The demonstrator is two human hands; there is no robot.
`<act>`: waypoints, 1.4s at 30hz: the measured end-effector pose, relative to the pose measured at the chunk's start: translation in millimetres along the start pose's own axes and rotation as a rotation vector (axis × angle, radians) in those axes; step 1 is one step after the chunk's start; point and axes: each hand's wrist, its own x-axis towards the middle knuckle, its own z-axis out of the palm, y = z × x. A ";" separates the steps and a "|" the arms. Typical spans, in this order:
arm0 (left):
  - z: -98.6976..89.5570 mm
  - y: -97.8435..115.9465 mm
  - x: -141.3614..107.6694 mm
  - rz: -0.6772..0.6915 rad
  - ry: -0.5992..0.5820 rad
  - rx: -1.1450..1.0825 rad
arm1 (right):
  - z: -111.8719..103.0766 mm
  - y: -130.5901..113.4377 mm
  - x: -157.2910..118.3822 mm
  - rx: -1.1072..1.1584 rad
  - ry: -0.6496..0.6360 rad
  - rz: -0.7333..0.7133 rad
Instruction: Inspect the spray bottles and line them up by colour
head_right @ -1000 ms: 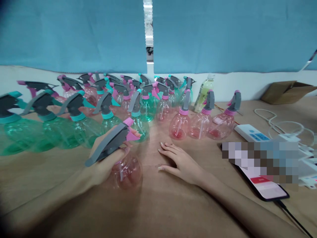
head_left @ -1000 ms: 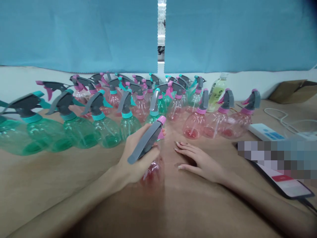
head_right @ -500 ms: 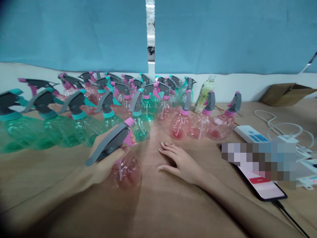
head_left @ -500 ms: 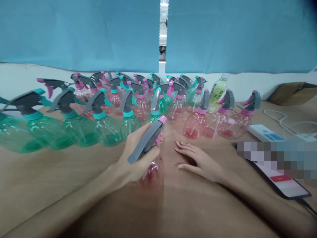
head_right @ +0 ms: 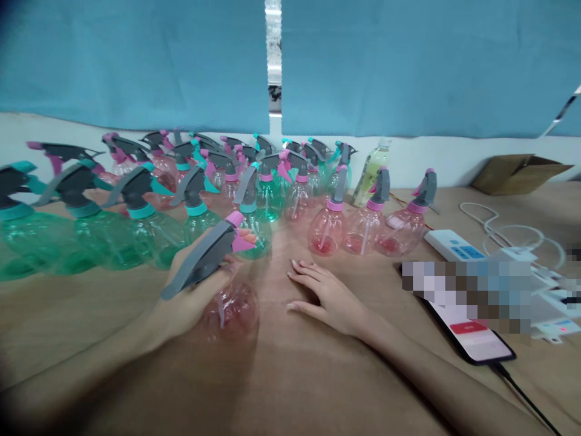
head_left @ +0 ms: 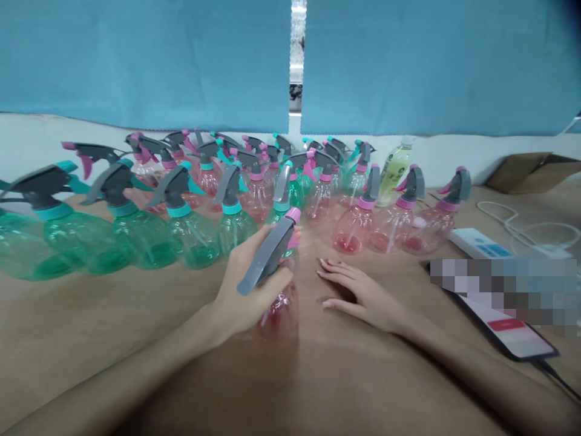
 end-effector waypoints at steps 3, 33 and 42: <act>-0.2 0.4 0.3 -0.018 0.001 0.001 | -0.1 0.0 -0.1 -0.010 -0.002 0.003; -0.4 0.0 -0.1 -0.017 0.016 0.008 | 1.8 2.2 -0.6 0.002 0.008 -0.015; -0.6 1.4 0.0 0.018 0.040 0.028 | 0.6 -0.4 -0.6 0.004 0.003 0.001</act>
